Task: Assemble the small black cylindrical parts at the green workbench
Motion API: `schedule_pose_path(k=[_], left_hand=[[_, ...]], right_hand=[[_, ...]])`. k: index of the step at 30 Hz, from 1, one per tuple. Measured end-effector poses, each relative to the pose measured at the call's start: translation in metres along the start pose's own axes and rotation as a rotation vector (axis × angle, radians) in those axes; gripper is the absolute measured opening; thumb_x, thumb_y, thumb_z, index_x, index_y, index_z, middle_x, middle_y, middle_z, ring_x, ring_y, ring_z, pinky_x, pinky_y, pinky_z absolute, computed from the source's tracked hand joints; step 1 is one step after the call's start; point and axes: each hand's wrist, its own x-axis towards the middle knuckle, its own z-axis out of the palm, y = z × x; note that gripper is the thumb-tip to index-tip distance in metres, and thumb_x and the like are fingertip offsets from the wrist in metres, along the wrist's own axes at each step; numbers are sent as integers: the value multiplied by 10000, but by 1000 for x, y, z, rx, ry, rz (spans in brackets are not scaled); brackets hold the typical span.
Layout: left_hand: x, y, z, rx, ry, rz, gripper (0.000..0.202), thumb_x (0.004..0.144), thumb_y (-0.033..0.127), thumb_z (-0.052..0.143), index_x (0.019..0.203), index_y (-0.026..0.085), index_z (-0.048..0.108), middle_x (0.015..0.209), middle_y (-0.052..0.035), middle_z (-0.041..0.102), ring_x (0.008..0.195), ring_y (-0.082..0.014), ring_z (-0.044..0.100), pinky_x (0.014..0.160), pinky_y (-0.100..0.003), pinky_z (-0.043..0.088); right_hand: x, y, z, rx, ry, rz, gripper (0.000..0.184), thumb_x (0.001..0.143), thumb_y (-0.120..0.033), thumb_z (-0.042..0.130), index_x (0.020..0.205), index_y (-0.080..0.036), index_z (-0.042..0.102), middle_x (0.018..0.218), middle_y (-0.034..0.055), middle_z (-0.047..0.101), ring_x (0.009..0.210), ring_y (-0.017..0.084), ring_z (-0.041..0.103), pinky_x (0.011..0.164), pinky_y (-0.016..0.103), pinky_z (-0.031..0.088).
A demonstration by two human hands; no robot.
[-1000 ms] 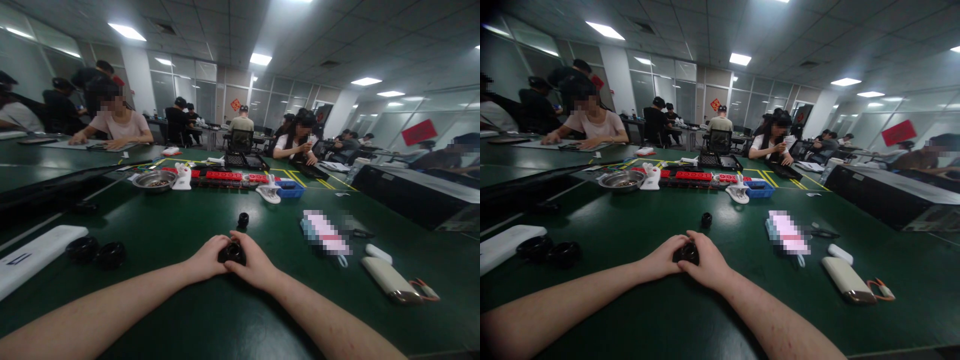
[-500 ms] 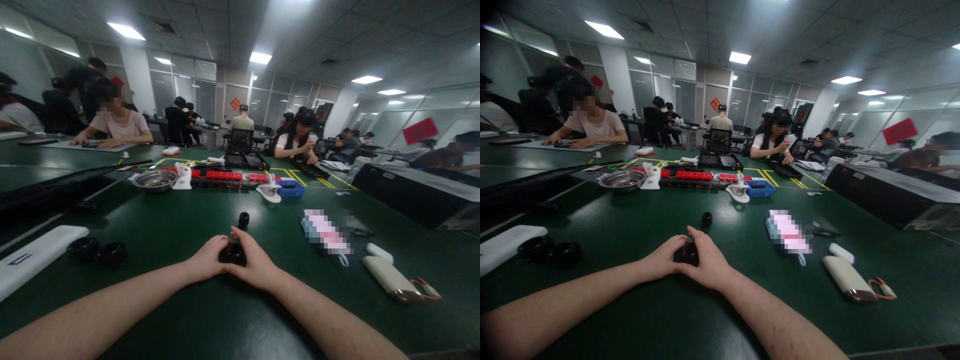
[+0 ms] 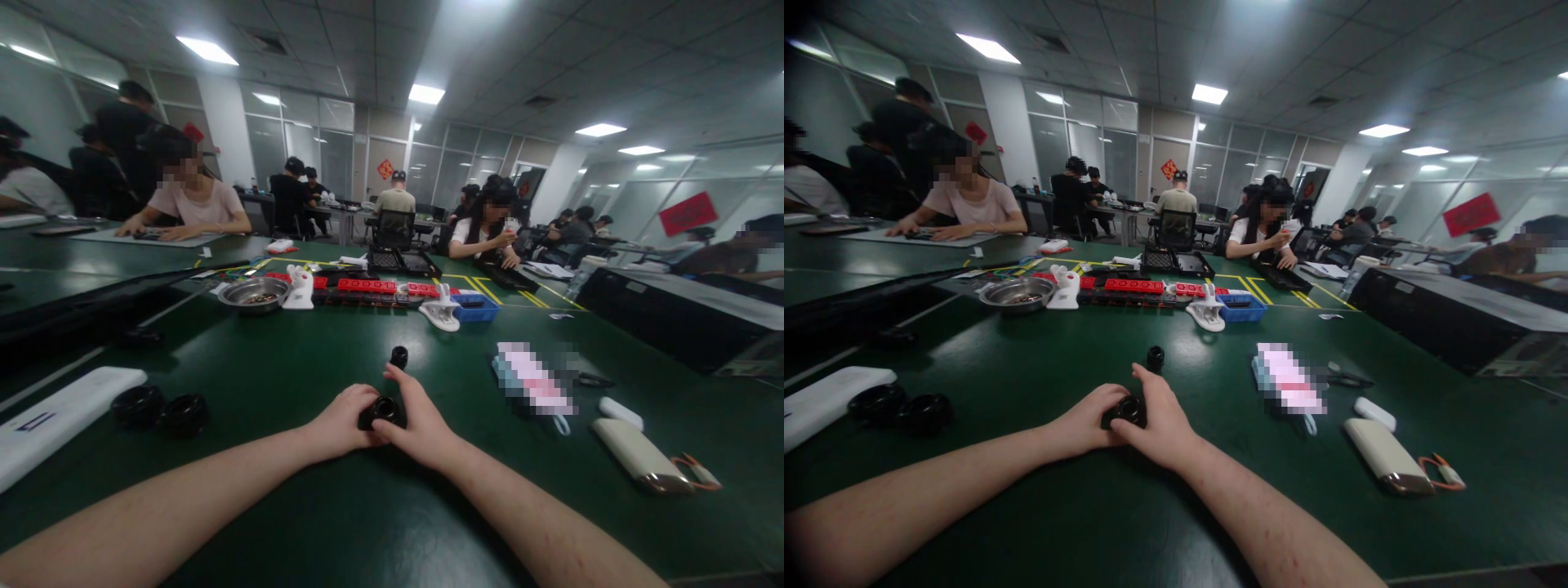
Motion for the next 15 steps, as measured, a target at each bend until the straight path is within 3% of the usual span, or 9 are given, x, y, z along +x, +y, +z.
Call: schedule_pose_path(k=[7,11,15], left_hand=[[-2,1,0,8,7,1,411,636,387,686,971,183,564,1033,-59,535,982,-243,484,858,-359,399],[-2,3,-1,16,-2,-9,461,643,397,683,1029,184,545,1063,-67,524,1011,-253,467,888,-381,378],[-1,3,-2,26,-2,-5,408,645,398,681,971,182,564,1029,-64,531,984,-247,477,862,-368,396]], right_hand=[[3,-3,0,13,68,81,554,643,-231,646,1141,-192,407,940,44,561,908,216,541,851,399,412],[1,-2,0,197,-26,-20,630,635,-52,512,1213,-214,320,1092,61,553,1052,198,507,945,393,355],[0,-1,-1,125,-5,-11,653,649,-94,541,1252,-193,310,1202,103,484,1137,228,433,980,427,310]])
